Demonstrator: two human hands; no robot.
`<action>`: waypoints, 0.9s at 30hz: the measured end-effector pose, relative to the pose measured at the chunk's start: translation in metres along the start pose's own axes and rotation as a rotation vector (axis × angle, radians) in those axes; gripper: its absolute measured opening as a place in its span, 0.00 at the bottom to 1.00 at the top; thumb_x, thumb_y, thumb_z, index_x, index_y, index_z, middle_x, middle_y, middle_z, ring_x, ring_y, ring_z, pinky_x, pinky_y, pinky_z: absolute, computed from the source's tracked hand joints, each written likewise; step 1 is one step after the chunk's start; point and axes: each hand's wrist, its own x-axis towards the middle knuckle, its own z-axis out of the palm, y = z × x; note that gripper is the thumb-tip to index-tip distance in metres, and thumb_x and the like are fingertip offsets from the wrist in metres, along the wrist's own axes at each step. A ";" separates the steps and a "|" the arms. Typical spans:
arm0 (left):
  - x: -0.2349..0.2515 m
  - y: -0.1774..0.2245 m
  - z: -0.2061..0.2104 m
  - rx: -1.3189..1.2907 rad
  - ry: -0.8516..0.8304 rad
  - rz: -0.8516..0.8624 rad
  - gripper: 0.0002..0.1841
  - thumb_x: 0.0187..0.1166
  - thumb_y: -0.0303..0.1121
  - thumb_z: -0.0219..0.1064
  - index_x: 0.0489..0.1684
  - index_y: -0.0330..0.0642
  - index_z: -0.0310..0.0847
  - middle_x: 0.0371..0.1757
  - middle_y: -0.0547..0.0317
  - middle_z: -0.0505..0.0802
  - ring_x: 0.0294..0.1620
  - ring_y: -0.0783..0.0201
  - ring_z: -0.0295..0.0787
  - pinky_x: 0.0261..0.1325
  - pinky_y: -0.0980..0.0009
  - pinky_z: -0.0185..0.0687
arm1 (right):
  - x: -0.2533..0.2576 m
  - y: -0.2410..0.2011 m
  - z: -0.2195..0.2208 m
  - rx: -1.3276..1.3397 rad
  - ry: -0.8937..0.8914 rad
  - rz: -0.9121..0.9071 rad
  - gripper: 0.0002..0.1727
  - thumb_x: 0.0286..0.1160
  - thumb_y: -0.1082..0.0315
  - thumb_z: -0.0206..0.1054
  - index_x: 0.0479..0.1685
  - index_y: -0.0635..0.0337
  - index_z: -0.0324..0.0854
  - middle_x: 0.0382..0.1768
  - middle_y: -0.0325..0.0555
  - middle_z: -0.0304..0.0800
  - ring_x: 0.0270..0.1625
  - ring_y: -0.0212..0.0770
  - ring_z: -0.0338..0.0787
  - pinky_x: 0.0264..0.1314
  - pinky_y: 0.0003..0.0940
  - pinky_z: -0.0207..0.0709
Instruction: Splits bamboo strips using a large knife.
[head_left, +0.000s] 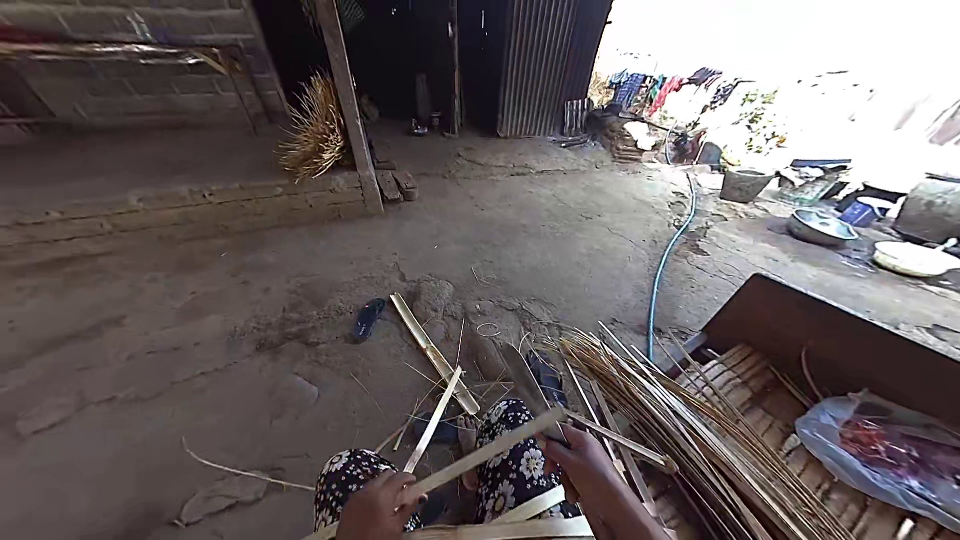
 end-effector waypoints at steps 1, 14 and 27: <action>0.001 0.002 0.004 0.028 -0.065 -0.024 0.21 0.78 0.49 0.71 0.58 0.43 0.92 0.52 0.43 0.95 0.48 0.41 0.95 0.48 0.39 0.89 | -0.002 0.003 0.001 0.011 0.001 0.001 0.10 0.86 0.64 0.65 0.55 0.60 0.84 0.26 0.44 0.91 0.13 0.34 0.79 0.16 0.30 0.74; 0.018 0.001 0.001 0.061 -0.217 -0.347 0.27 0.80 0.34 0.66 0.82 0.46 0.77 0.67 0.42 0.90 0.64 0.41 0.90 0.66 0.41 0.82 | -0.035 0.034 -0.031 0.183 0.151 -0.119 0.13 0.86 0.69 0.63 0.62 0.64 0.85 0.26 0.46 0.92 0.11 0.32 0.77 0.13 0.27 0.73; -0.035 0.023 -0.104 -0.338 -0.419 0.201 0.19 0.74 0.34 0.77 0.65 0.50 0.91 0.56 0.50 0.97 0.59 0.51 0.94 0.67 0.43 0.84 | -0.091 -0.007 -0.112 0.227 0.480 -0.470 0.13 0.85 0.69 0.60 0.62 0.61 0.82 0.27 0.35 0.93 0.13 0.26 0.81 0.12 0.22 0.75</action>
